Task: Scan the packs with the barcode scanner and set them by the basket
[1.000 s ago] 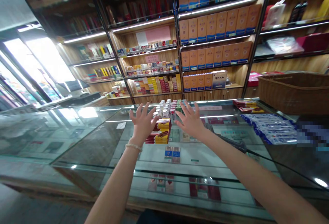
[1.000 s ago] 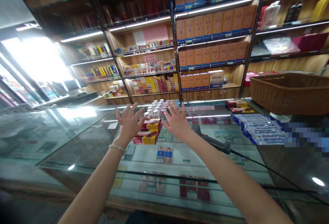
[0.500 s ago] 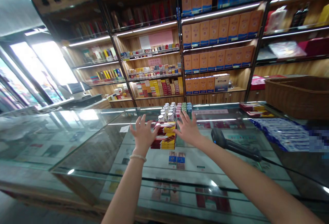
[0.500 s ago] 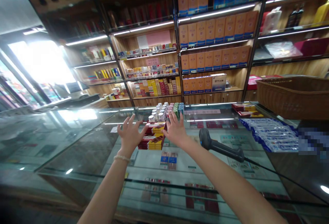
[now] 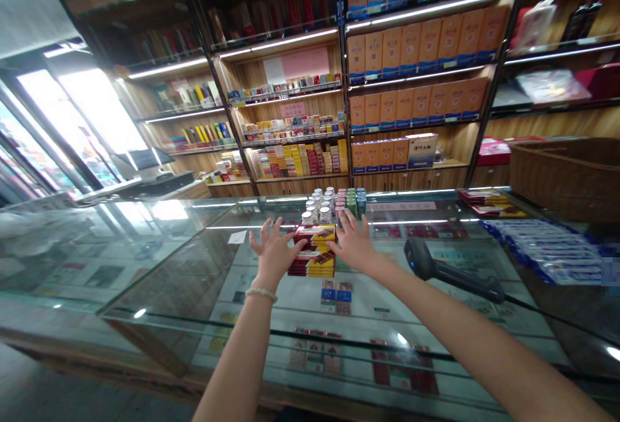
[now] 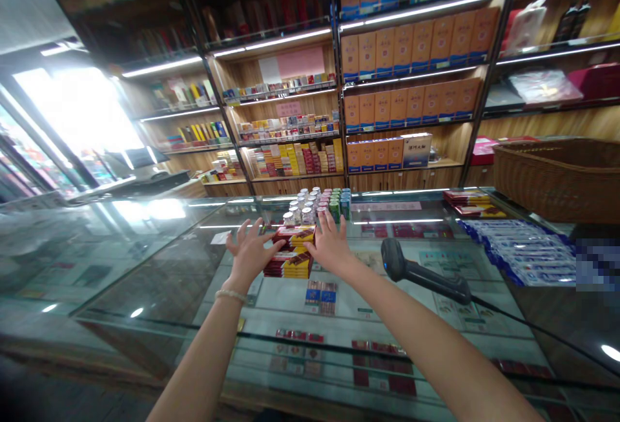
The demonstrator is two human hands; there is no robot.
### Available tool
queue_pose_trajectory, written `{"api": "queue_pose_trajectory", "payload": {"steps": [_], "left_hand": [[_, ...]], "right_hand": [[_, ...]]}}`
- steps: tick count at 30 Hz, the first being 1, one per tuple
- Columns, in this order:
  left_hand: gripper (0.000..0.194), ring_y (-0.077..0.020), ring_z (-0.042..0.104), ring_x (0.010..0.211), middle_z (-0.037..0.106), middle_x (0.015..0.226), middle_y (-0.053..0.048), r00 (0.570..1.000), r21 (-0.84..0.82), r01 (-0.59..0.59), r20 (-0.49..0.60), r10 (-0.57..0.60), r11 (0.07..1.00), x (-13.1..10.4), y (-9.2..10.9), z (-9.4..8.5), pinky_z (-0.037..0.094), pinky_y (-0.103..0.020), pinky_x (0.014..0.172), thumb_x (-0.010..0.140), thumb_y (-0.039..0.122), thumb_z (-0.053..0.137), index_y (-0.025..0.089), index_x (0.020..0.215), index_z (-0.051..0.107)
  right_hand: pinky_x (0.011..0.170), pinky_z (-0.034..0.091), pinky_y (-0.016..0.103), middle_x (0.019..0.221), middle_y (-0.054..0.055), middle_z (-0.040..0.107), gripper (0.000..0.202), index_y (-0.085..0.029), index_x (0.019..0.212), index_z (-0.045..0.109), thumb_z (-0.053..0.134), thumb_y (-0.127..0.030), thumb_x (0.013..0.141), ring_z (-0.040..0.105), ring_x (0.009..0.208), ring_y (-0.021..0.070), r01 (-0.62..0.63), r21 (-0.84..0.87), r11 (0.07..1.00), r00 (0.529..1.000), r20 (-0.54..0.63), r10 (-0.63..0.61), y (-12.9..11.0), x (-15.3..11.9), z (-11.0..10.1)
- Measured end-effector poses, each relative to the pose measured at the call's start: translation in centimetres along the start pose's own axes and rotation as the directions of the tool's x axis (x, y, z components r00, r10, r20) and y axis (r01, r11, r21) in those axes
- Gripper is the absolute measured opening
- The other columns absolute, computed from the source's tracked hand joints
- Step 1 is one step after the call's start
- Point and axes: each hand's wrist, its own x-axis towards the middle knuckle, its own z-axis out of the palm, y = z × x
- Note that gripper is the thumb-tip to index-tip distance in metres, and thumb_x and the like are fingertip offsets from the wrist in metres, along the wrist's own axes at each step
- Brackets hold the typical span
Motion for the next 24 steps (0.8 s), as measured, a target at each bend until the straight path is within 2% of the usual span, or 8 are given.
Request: {"api": "queue_pose_trajectory", "payload": {"steps": [7,13,19,24], "left_hand": [[0.024,-0.0417,0.035,0.152,0.054,0.159,-0.008,1.0,0.028,-0.009,-0.016,0.009,1.0,0.3,0.4,-0.4,0.009,-0.073,0.125,0.091,0.05,0.071,0.033,0.103,0.085],[0.027,-0.0403,0.031,0.155,0.05,0.162,-0.01,1.0,-0.001,0.009,-0.025,-0.009,1.0,1.1,1.2,-1.8,0.011,-0.072,0.125,0.092,0.049,0.07,0.033,0.109,0.083],[0.028,-0.0379,0.027,0.158,0.041,0.168,-0.01,0.996,-0.104,0.026,-0.086,-0.035,0.994,2.6,4.4,-3.6,0.014,-0.068,0.126,0.092,0.051,0.07,0.032,0.108,0.083],[0.028,-0.0391,0.026,0.158,0.043,0.167,-0.011,0.988,-0.147,-0.019,-0.153,-0.003,0.989,3.4,8.3,-3.9,0.012,-0.07,0.125,0.089,0.051,0.073,0.03,0.104,0.083]], "right_hand": [[0.126,0.017,0.063,0.17,0.016,0.034,0.046,-0.017,0.138,0.067,0.051,-0.04,0.102,0.024,0.16,0.034,-0.047,0.048,0.998,0.998,-0.033,0.049,-0.2,0.1,0.5],[0.126,0.019,0.063,0.17,0.015,0.036,0.044,-0.016,0.136,0.069,0.05,-0.041,0.104,0.026,0.159,0.0343,-0.051,0.066,0.997,0.994,-0.089,0.056,0.2,0.2,-0.8],[0.126,0.019,0.061,0.172,0.017,0.029,0.053,-0.011,0.145,0.061,0.045,-0.043,0.106,0.02,0.161,0.0347,-0.061,0.082,0.995,0.971,-0.227,0.078,2.1,0.1,-3.2],[0.127,0.014,0.059,0.174,0.016,0.026,0.055,-0.013,0.15,0.055,0.044,-0.043,0.106,0.016,0.162,0.0338,-0.087,0.077,0.993,0.939,-0.328,0.108,5.5,-0.8,-5.2]]}}
